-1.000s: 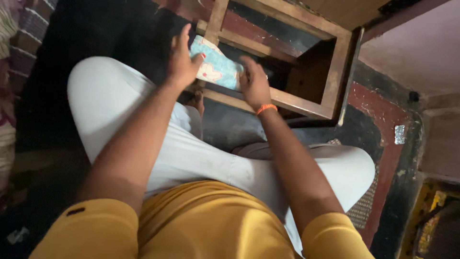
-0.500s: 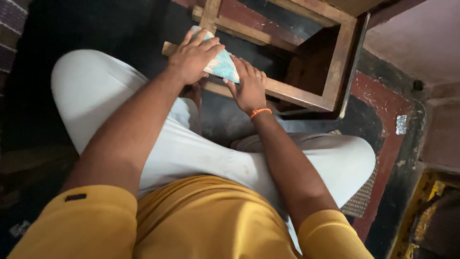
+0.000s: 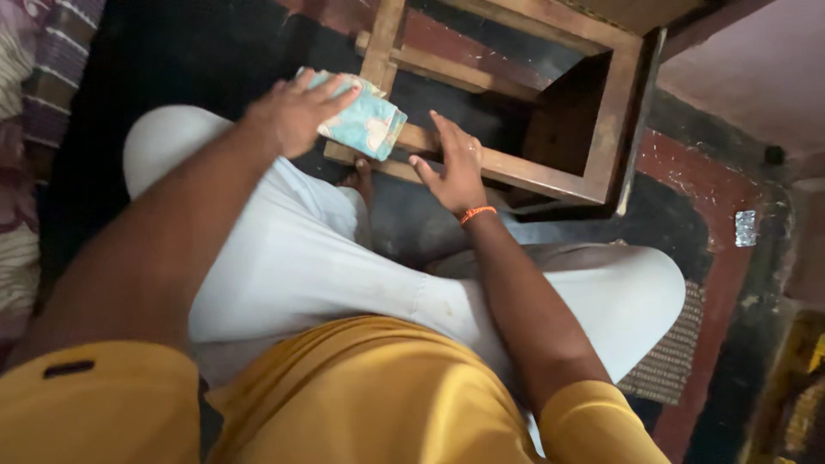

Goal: The person sits on the floor and wipes a dark rectangular tabletop with a cloth. They then flip the table upside down and continue wiping the wooden legs and frame with the same cloth.

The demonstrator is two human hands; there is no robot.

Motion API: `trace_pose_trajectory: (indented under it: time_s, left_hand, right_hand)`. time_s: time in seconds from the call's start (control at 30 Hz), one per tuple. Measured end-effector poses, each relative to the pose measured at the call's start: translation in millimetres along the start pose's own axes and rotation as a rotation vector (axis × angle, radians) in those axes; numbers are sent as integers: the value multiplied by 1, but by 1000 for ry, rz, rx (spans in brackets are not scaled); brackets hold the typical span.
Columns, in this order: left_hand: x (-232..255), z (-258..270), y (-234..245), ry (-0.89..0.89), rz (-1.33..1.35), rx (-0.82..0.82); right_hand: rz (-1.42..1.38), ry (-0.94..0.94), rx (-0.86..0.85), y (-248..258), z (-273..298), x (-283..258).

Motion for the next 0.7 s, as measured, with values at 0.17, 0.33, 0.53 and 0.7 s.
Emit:
trace_pose_trajectory:
  time_s: [0.17,0.33,0.53,0.7]
  left_hand:
    - [20,4,-3,44,119,-43]
    - [46,7,5,54,160,-49]
    - [117,17,-9,-50,118,-95]
    - [114,11,21,-123,231,37]
  right_hand:
    - [-53,22,7,5,4,-7]
    - [129,137,4,10,12,-29]
    - [305,125,-144,17,18,-65]
    - [237,57,4,46,23,-48]
Point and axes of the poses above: each hand's wrist, its own z-axis away from the middle knuckle, its own y-axis out of the back of the hand, x = y × z, the point moved 1 cm from there along -z, towards the middle knuckle, and after that the axes turned 1 degree about -x, right-handed, at the moved point
